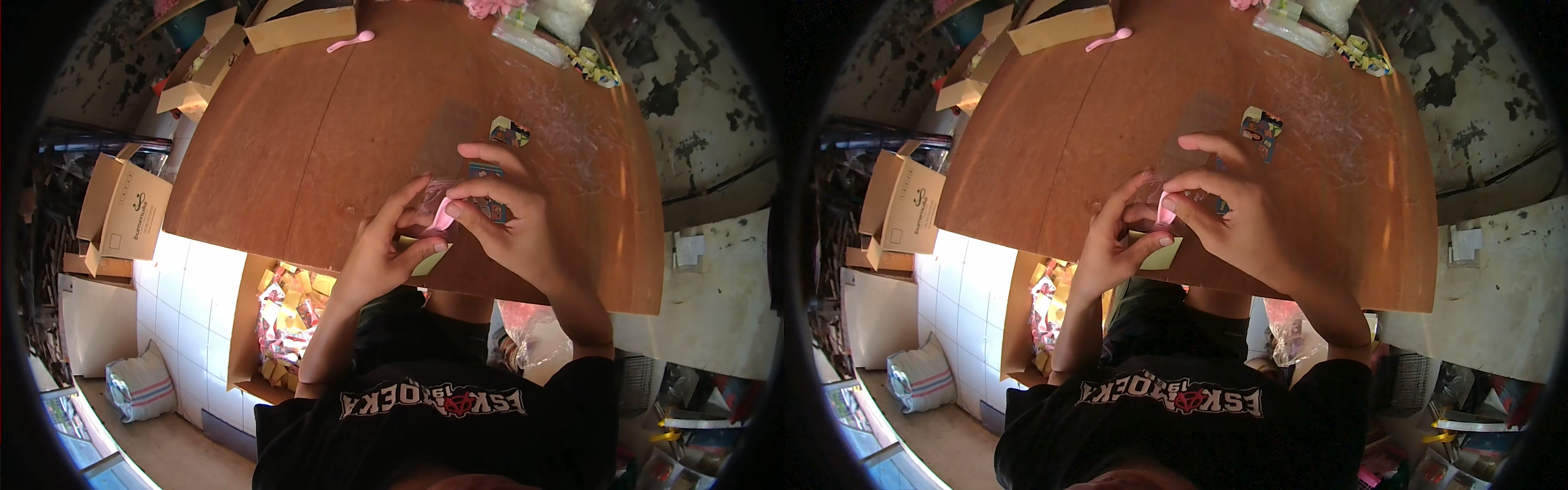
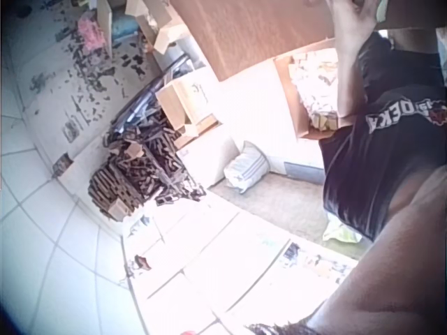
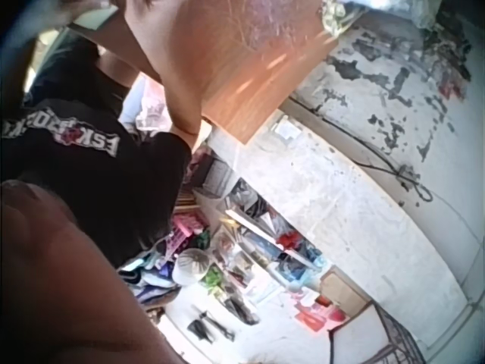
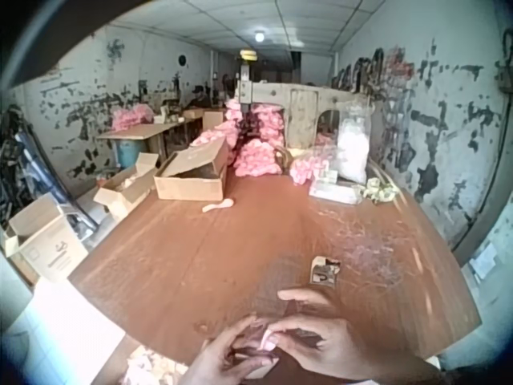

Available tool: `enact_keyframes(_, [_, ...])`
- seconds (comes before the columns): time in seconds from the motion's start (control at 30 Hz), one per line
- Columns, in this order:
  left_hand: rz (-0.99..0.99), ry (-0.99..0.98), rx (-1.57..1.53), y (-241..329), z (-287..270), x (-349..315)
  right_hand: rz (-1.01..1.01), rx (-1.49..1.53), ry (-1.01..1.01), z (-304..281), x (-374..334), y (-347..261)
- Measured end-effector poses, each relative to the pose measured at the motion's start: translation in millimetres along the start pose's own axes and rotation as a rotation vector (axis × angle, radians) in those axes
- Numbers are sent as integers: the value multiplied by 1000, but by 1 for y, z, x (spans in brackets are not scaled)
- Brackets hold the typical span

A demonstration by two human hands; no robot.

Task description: The person repeatedly picks up pink plastic spoons from a wooden table and places each one into a small clear plastic bag with a yellow label. The person folds the top of the bag to seal it after each insertion. The process is repeated multiple times with several spoons.

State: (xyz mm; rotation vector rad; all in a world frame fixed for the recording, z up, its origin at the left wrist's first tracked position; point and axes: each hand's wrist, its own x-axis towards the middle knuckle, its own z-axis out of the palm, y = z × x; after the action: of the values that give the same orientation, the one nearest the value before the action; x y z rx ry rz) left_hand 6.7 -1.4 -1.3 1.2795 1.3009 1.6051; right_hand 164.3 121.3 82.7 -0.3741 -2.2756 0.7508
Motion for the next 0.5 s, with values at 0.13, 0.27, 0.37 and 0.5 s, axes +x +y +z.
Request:
enact_keyframes(0.13, [30, -37, -66, 4, 3, -2, 39, 161, -65, 1, -2, 5])
enact_keyframes(0.27, [218, 29, -84, 11, 9, 4, 51, 187, -95, -8, 1, -12])
enact_keyframes(0.37, [197, 88, -39, 24, 10, 7, -19, 154, -42, -9, 2, -24])
enact_keyframes(0.5, [158, 82, 74, 38, 11, 7, -3, 46, 20, -13, 0, -34])
